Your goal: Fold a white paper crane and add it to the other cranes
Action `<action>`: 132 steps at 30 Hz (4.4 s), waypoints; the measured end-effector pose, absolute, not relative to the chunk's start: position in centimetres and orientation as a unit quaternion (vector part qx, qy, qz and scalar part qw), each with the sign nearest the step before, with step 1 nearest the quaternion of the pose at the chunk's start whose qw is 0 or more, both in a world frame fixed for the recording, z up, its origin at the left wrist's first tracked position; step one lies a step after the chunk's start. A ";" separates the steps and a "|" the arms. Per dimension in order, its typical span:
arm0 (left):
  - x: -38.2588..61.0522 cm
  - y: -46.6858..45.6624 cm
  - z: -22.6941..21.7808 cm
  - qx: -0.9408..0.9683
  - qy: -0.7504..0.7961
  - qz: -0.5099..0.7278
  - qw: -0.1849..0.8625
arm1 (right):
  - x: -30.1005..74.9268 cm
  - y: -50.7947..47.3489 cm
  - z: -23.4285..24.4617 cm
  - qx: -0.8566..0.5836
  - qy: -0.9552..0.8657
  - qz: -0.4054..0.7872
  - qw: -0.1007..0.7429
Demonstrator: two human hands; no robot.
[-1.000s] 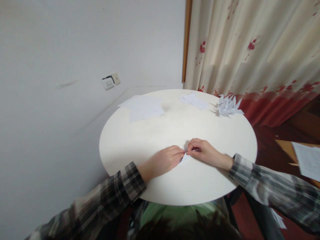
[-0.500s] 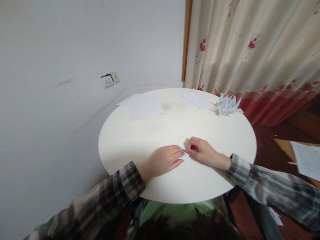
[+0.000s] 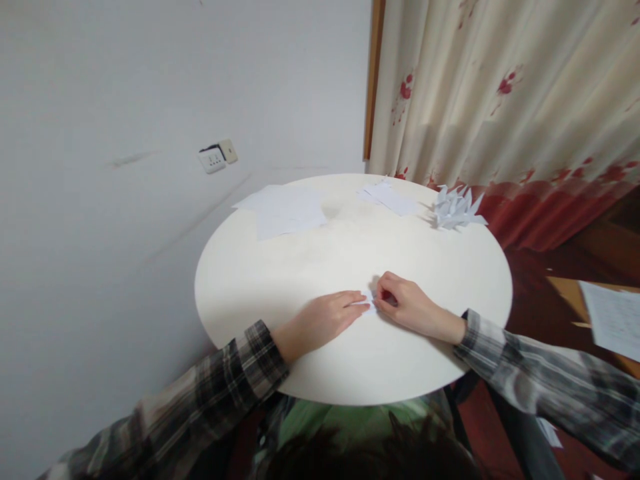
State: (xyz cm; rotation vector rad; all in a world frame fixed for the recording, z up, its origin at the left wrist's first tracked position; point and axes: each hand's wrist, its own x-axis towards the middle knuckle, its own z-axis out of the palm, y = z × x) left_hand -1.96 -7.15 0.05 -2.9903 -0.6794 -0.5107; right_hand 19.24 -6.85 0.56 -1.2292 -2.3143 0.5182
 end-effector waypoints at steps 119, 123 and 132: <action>-1.2 -7.8 1.2 -0.861 -0.474 -0.166 -0.082 | 20.9 -8.4 0.4 -0.270 -0.939 0.050 0.205; -1.6 -7.9 1.0 -0.864 -0.474 -0.163 -0.057 | 20.9 -8.3 0.4 -0.269 -0.940 0.048 0.202; -2.6 -7.6 0.7 -0.914 -0.372 -0.163 -0.008 | 21.2 -8.9 0.1 -0.276 -0.939 0.053 0.200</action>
